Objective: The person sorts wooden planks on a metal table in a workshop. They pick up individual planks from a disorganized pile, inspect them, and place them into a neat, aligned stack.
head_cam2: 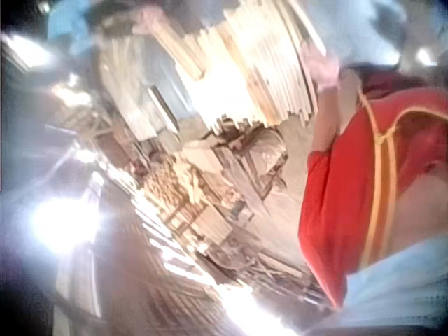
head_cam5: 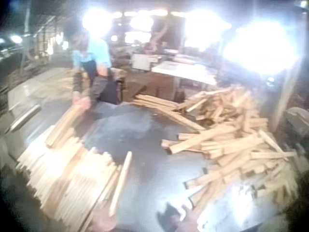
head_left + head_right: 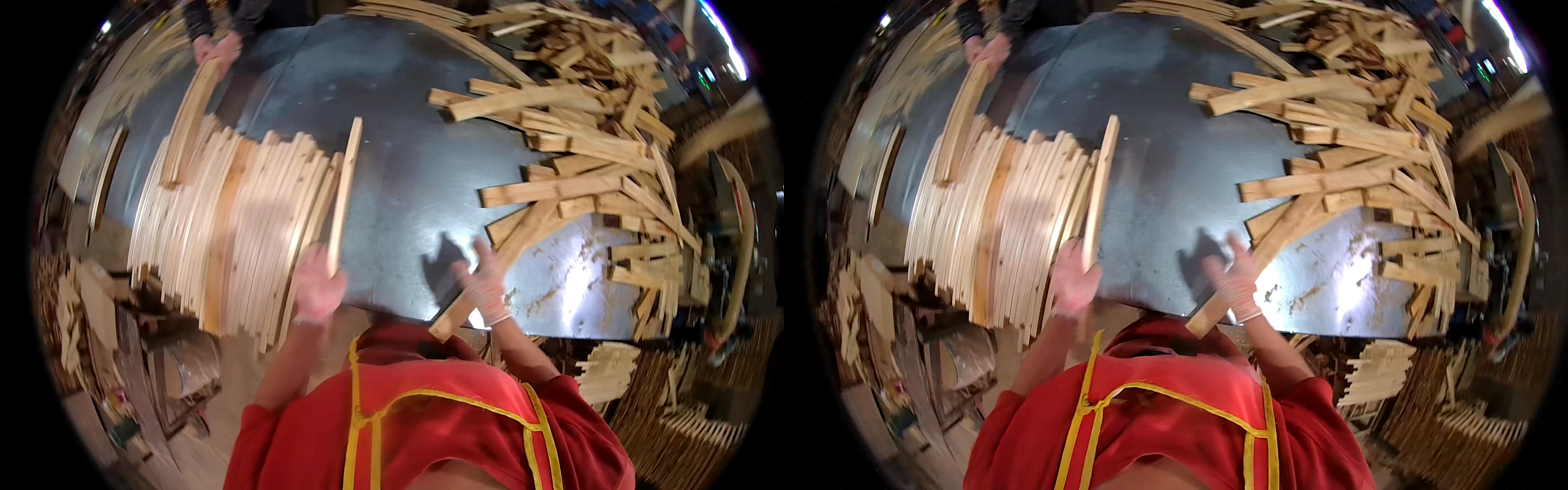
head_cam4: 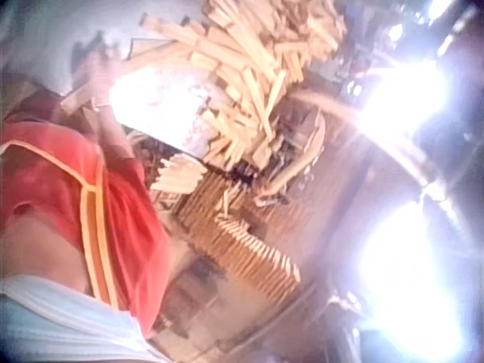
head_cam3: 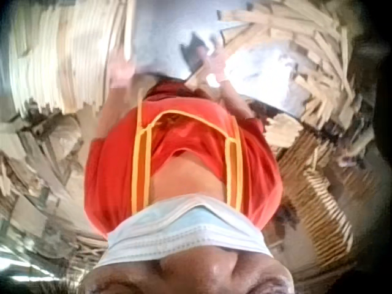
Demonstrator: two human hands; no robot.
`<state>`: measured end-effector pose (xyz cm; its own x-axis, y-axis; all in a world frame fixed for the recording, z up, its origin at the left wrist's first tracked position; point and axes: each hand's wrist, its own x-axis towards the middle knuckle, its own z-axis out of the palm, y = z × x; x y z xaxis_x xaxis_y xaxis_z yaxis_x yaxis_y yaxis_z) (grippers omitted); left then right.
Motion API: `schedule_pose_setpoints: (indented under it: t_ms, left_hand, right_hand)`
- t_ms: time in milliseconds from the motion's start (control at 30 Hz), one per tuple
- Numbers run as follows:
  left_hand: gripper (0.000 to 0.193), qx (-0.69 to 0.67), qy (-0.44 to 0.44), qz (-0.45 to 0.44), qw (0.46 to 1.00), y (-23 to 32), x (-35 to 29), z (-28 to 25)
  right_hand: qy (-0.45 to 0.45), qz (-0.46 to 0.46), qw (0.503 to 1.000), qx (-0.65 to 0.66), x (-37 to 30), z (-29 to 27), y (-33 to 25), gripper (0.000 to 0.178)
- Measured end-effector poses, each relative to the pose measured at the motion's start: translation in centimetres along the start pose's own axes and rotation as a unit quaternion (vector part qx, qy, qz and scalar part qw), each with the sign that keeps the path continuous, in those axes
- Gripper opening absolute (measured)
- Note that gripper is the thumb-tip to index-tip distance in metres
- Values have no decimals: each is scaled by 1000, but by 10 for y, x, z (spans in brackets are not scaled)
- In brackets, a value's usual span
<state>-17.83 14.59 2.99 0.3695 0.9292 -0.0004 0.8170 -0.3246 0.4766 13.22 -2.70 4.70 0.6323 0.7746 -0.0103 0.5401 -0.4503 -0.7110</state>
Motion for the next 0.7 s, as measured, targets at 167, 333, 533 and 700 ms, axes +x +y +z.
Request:
schedule_pose_setpoints:
  t_ms: [167,333,533,700]
  left_hand:
    - [65,291,-6,10,957,-32,-27,-48]
    - [71,144,-7,86,986,5,-15,-12]
    - [91,201,-190,126,953,121,11,30]
    - [82,210,-59,119,969,89,37,50]
  right_hand:
    - [77,264,961,32,16,-58,107,85]
    - [-135,213,961,115,12,-16,24,69]
    - [-156,-148,958,-190,142,-41,-27,68]
    - [-336,-180,857,-347,227,-54,10,79]
